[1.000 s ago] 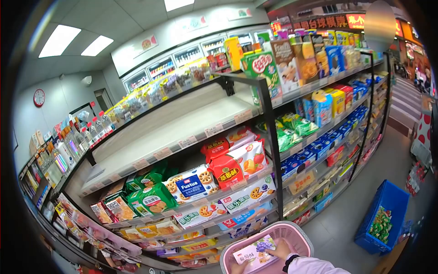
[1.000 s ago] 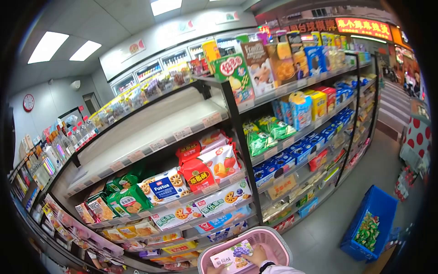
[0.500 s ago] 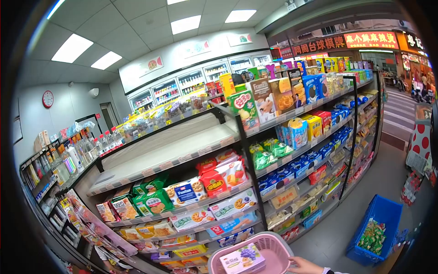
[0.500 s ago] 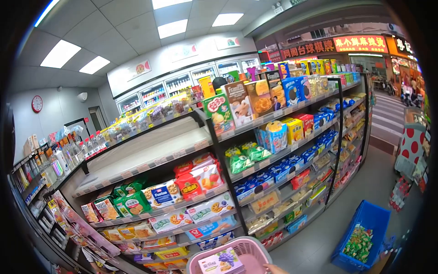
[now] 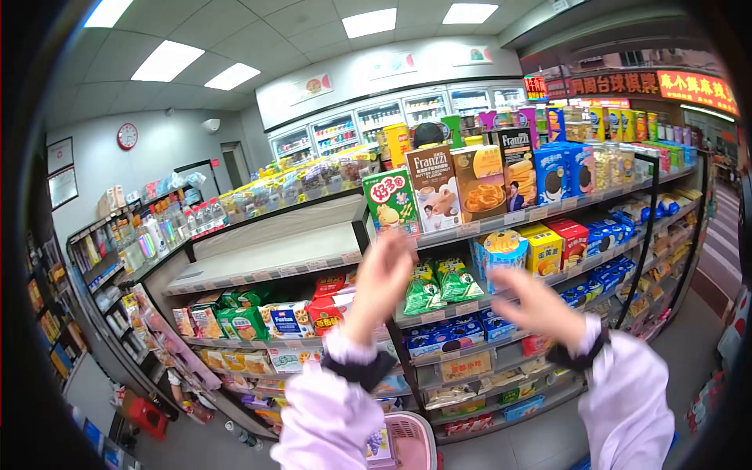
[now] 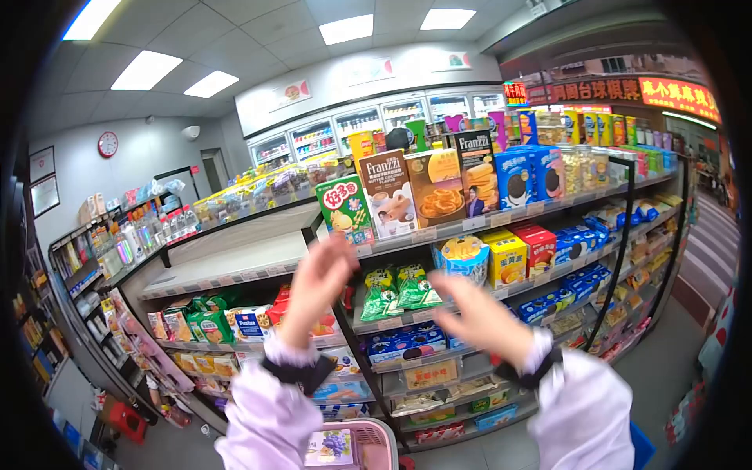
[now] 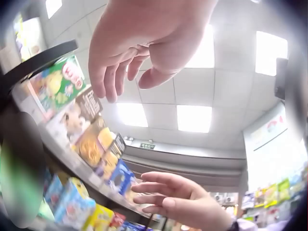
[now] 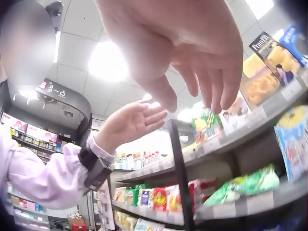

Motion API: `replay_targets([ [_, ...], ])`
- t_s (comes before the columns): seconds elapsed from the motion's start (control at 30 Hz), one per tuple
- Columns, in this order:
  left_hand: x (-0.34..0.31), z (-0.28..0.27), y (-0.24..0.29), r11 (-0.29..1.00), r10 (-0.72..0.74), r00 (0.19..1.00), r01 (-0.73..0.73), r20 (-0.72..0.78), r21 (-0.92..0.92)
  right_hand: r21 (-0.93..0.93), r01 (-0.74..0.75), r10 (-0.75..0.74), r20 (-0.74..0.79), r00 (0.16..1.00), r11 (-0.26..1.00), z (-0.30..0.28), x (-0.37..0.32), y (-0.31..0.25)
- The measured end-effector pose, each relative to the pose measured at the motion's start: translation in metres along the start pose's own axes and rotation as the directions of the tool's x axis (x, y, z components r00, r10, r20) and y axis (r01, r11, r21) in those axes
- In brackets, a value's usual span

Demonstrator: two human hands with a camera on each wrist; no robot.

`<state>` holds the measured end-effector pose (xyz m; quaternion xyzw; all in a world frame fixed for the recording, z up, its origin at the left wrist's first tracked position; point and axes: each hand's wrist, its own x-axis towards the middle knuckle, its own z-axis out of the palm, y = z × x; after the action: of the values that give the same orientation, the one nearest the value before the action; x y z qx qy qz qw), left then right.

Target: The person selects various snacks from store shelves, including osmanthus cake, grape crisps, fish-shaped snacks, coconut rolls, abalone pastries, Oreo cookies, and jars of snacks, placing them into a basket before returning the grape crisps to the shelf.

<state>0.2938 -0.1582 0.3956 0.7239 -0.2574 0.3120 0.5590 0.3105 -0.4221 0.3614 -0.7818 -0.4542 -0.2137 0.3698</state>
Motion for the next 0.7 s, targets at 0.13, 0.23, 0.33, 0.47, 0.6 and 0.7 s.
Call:
replay_targets([
  [0.13,0.108,-0.041,-0.008,0.83,0.192,0.969,-0.074,-0.157,0.553,-0.149,0.101,-0.12,-0.122,0.985,0.984,-0.011,0.137,0.026],
  [0.23,0.138,-0.062,-0.029,0.696,0.109,0.973,0.071,-0.203,0.714,-0.29,0.146,-0.191,-0.135,0.972,0.946,0.017,0.195,0.038],
  [0.33,0.153,-0.071,-0.029,0.614,0.007,0.979,0.157,-0.205,0.774,-0.487,0.184,-0.292,-0.156,0.944,0.854,0.044,0.226,0.038],
  [0.47,0.176,-0.085,-0.038,0.644,-0.232,0.967,0.236,-0.108,0.728,-0.584,0.138,-0.281,-0.162,0.946,0.8,0.064,0.259,0.038],
  [0.6,0.186,-0.089,-0.06,0.691,-0.188,0.982,0.151,-0.027,0.707,-0.683,0.235,-0.402,-0.094,0.911,0.692,0.065,0.273,0.045],
  [0.7,0.187,-0.092,-0.078,0.701,-0.06,0.997,0.07,-0.039,0.71,-0.56,0.3,-0.43,-0.113,0.896,0.773,0.058,0.272,0.045],
])
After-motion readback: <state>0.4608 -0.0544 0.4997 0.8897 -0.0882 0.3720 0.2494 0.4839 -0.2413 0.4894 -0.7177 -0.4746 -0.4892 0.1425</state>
